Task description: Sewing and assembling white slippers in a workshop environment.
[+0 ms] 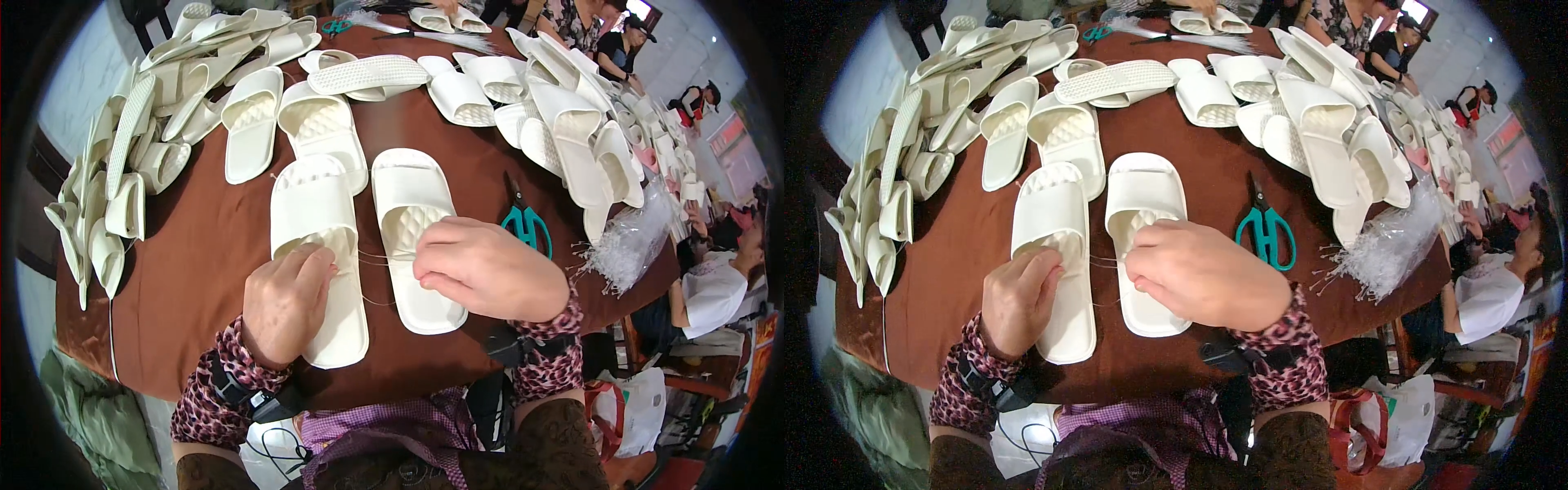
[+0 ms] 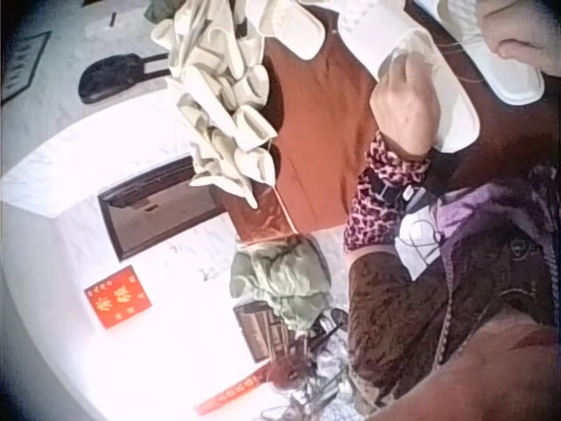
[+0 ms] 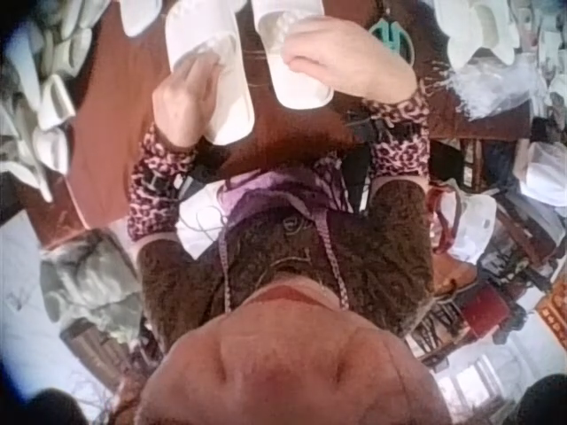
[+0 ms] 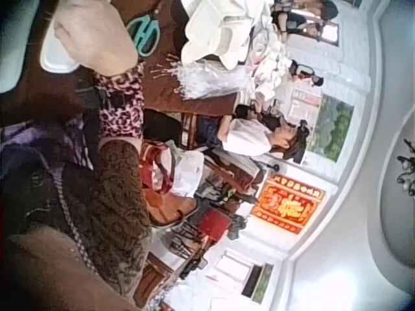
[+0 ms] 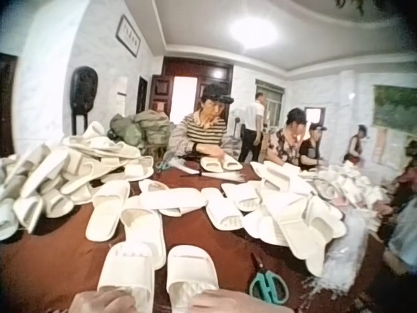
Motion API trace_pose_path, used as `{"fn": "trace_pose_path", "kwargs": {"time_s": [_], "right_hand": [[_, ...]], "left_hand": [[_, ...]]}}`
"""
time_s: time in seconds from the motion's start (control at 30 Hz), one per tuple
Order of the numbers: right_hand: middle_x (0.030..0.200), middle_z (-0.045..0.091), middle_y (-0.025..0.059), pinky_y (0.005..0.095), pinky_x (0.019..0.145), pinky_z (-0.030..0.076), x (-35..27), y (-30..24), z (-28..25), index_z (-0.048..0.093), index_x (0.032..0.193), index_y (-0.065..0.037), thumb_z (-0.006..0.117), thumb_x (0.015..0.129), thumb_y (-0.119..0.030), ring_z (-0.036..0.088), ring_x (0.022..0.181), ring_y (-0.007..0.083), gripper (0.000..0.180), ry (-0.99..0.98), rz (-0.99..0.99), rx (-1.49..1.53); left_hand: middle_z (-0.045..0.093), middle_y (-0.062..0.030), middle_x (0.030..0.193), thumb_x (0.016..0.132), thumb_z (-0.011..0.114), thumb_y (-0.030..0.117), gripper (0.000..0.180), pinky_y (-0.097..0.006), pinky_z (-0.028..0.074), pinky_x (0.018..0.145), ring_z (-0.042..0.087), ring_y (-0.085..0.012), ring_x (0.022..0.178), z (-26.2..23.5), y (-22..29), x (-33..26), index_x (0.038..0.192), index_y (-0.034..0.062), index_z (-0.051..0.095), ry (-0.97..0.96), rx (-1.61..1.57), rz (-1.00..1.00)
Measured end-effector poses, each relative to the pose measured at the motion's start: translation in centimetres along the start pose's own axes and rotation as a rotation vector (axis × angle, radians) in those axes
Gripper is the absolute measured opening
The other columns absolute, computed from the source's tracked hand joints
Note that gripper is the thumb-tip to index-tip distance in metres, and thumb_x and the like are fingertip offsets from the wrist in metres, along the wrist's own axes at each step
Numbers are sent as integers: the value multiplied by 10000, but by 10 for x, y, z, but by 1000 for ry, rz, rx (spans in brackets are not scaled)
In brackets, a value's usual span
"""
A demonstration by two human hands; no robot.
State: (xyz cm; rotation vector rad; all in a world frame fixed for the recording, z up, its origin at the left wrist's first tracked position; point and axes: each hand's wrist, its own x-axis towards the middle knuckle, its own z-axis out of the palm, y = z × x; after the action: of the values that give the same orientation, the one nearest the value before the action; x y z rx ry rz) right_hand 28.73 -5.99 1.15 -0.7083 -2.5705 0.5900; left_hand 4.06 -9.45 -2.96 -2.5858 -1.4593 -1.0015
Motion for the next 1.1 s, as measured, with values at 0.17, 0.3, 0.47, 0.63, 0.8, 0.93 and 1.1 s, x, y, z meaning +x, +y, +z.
{"fn": "trace_pose_path", "kwargs": {"time_s": [0.17, 0.3, 0.47, 0.63, 0.8, 0.93, 1.1], "right_hand": [[872, 527, 99, 359, 807, 432, 8, 9, 17, 604, 802, -26, 551, 767, -56, 521, 884, 274, 70, 76, 34, -234], [880, 534, 92, 365, 826, 423, 10, 12, 16, 613, 791, -28, 552, 746, -46, 517, 908, 259, 77, 142, 103, -327], [887, 552, 112, 368, 809, 440, 11, 22, 5, 631, 811, -24, 595, 756, -29, 544, 902, 269, 66, 282, 67, -145], [855, 633, 163, 350, 694, 493, 11, 66, 4, 637, 897, 11, 622, 793, -87, 617, 770, 309, 143, 628, 418, 109], [862, 649, 210, 404, 740, 489, 16, 105, 16, 650, 894, 23, 586, 825, -233, 622, 816, 361, 273, 549, 554, -105], [839, 631, 245, 444, 770, 472, 44, 114, 14, 653, 826, 52, 555, 825, -320, 599, 832, 408, 385, 358, 670, -294], [809, 620, 255, 443, 753, 470, 59, 133, 7, 654, 755, 58, 573, 794, -321, 597, 812, 409, 389, 262, 693, -297]], "left_hand": [[636, -142, 871, 789, 621, 28, 98, -362, 511, 610, 627, -316, 700, 4, -3, 0, 882, 9, 594, -32, 32, -28], [639, -139, 886, 793, 629, 49, 88, -359, 516, 616, 633, -303, 707, 3, -3, 2, 866, 6, 606, -47, 47, -40], [639, -133, 884, 793, 640, 72, 83, -358, 516, 615, 630, -299, 715, 6, -4, 3, 842, 9, 618, -51, 57, -39], [588, -102, 766, 800, 649, 140, 131, -351, 495, 527, 605, -253, 619, 13, -6, 2, 759, 47, 567, 14, 110, 23], [617, -107, 813, 802, 639, 125, 98, -357, 507, 561, 613, -272, 660, 18, -9, 1, 803, 38, 595, -19, 132, -4], [618, -106, 811, 796, 641, 141, 107, -354, 511, 538, 615, -267, 631, 18, -13, -2, 787, 49, 588, 19, 156, 0], [592, -101, 770, 785, 636, 144, 109, -349, 515, 518, 614, -262, 621, 22, -16, -3, 780, 52, 579, 38, 130, 12]]}}
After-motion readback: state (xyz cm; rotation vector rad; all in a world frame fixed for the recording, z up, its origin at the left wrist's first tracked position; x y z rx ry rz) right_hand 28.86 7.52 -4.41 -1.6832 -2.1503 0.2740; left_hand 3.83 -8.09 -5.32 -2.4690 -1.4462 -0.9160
